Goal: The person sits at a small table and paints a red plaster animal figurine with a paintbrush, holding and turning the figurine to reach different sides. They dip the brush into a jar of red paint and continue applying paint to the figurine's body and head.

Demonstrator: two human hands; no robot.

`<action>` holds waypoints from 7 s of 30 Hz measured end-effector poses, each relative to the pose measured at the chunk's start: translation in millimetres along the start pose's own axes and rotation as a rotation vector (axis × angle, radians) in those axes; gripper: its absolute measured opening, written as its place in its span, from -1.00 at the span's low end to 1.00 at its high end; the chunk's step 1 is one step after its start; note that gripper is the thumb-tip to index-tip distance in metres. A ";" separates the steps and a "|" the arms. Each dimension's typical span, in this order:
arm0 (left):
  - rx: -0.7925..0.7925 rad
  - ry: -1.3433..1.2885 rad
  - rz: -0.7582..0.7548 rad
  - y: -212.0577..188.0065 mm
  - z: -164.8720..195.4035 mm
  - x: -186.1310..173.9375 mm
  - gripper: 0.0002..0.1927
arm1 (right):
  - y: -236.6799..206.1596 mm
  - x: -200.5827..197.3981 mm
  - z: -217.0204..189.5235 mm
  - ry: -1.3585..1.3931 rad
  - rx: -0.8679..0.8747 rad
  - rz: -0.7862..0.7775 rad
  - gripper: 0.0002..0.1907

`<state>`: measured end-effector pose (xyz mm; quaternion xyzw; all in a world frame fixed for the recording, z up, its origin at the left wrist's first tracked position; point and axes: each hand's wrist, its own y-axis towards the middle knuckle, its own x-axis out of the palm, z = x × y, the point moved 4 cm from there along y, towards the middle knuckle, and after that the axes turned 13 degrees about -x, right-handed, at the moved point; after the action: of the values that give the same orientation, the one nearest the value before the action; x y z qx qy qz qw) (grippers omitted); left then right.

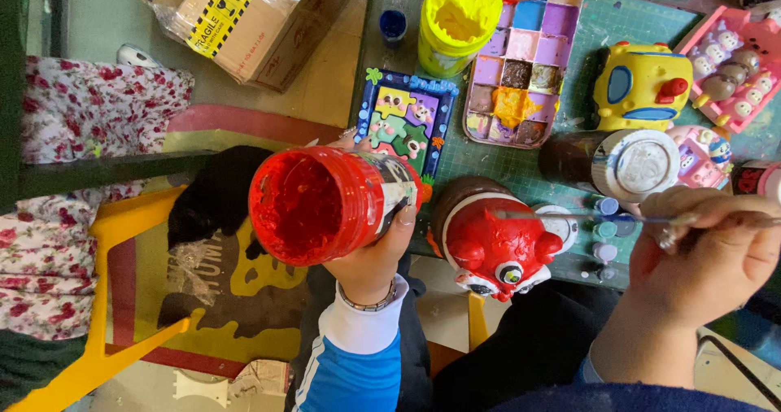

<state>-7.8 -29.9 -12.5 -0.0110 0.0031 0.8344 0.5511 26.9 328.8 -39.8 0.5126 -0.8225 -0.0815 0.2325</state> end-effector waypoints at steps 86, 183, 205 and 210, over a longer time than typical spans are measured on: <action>-0.009 -0.019 -0.015 -0.6 2.9 -2.9 -0.31 | 5.5 -16.7 -13.8 0.089 0.012 0.001 -0.62; -0.055 -0.088 -0.068 5.8 10.4 6.3 -0.19 | 3.7 3.0 -12.1 0.006 -0.053 -0.094 -0.67; -0.047 -0.083 -0.077 6.6 10.8 5.8 -0.18 | 15.9 6.0 -3.7 0.069 0.002 -0.173 -0.69; -0.042 -0.101 -0.084 6.7 10.4 6.7 -0.20 | 19.5 12.8 -6.6 0.089 0.018 -0.085 -0.65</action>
<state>-16.7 -26.2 -2.2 0.0194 -0.0428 0.8099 0.5847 9.6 327.2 -22.9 0.5522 -0.7896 -0.0607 0.2606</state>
